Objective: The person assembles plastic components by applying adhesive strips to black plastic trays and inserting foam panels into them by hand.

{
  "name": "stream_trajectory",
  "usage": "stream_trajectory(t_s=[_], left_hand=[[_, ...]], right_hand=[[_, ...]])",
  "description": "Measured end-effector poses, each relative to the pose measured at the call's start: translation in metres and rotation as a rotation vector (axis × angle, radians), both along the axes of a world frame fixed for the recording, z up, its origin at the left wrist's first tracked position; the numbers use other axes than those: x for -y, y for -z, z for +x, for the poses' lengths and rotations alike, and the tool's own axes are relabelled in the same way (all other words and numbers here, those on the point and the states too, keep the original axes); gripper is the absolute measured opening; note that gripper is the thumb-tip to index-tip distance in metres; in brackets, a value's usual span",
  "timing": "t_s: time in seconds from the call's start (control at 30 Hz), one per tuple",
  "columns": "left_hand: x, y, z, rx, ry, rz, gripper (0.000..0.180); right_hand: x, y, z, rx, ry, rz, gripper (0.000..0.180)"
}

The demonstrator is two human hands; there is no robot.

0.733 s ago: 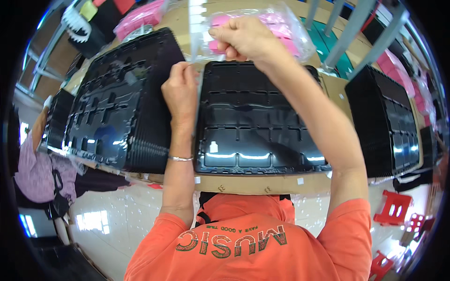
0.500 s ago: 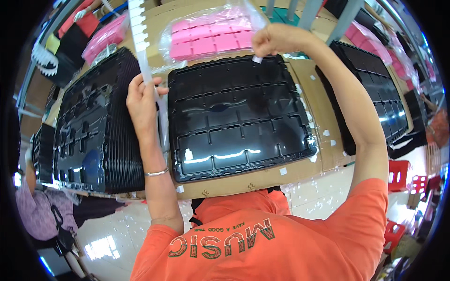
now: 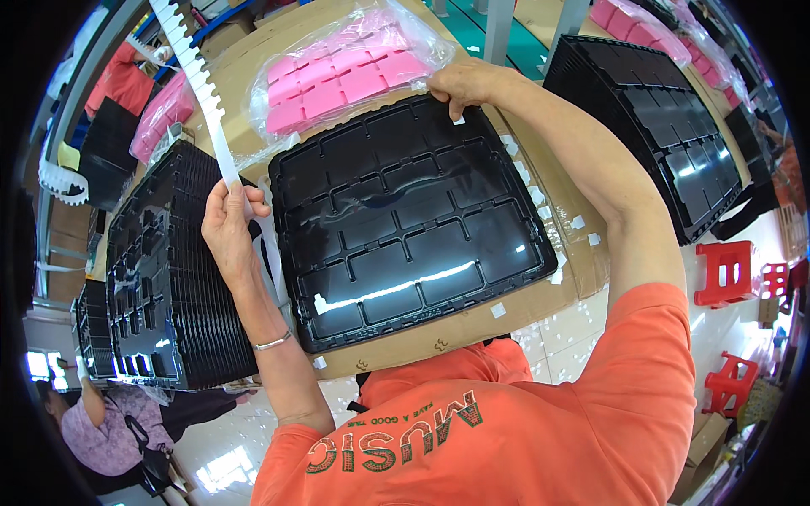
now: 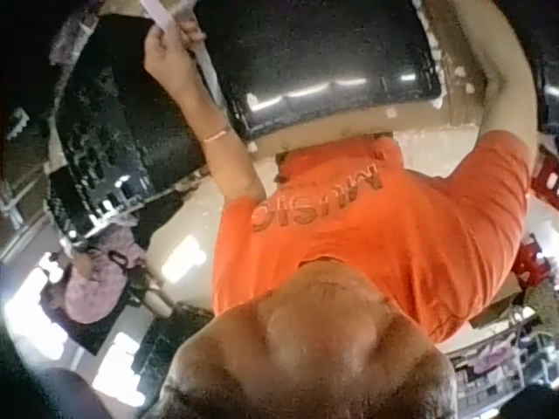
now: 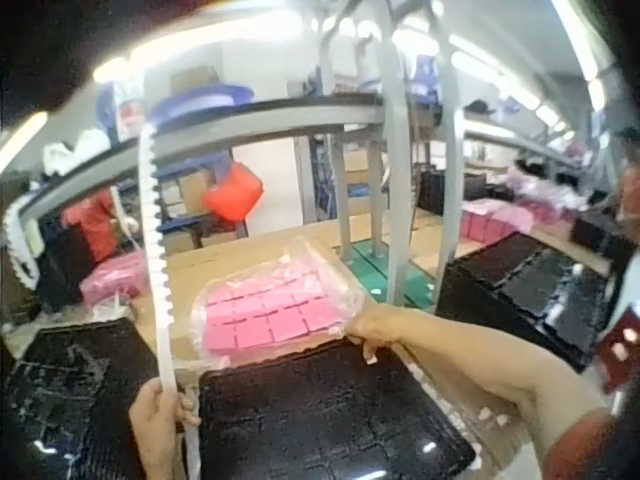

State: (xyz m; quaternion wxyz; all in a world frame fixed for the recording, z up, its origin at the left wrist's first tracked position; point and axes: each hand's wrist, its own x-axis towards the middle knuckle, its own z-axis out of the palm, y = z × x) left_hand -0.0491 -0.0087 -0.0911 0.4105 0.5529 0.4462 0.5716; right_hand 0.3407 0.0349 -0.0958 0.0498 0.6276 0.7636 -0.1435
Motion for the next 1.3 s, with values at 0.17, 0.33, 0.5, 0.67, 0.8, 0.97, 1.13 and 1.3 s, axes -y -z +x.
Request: stream_trajectory(t_s=[0.17,0.33,0.5,0.67,0.8,0.97,1.13,1.3], left_hand=[[0.0,0.009,0.001,0.08,0.049,-0.068,0.016],[0.001,0.015,-0.004,0.069,0.079,-0.072,0.015],[0.0,0.014,-0.006,0.056,0.064,-0.085,0.016],[-0.005,0.019,-0.01,-0.226,-0.165,0.036,0.016],[-0.012,0.02,-0.011,-0.324,-0.23,0.04,0.019],[0.012,0.009,-0.018,-0.668,-0.291,0.477,0.04],[0.073,0.001,-0.03,-0.644,-0.274,0.495,0.027],[0.106,0.007,-0.032,-0.751,-0.202,0.447,0.026]], right_hand=[[-0.008,-0.012,-0.043,0.074,-0.304,0.599,0.019],[-0.017,-0.036,-0.176,-0.918,-0.023,0.427,0.034],[-0.024,-0.073,-0.241,-1.125,0.057,0.271,0.036],[-0.01,-0.091,-0.25,-1.109,0.134,0.144,0.034],[0.013,-0.112,-0.235,-1.16,0.111,0.034,0.034],[0.089,-0.118,-0.143,-0.954,0.021,0.033,0.023],[0.165,-0.091,-0.066,-0.306,-0.25,0.028,0.01],[0.199,-0.054,-0.044,-0.087,-0.294,0.07,0.008]])
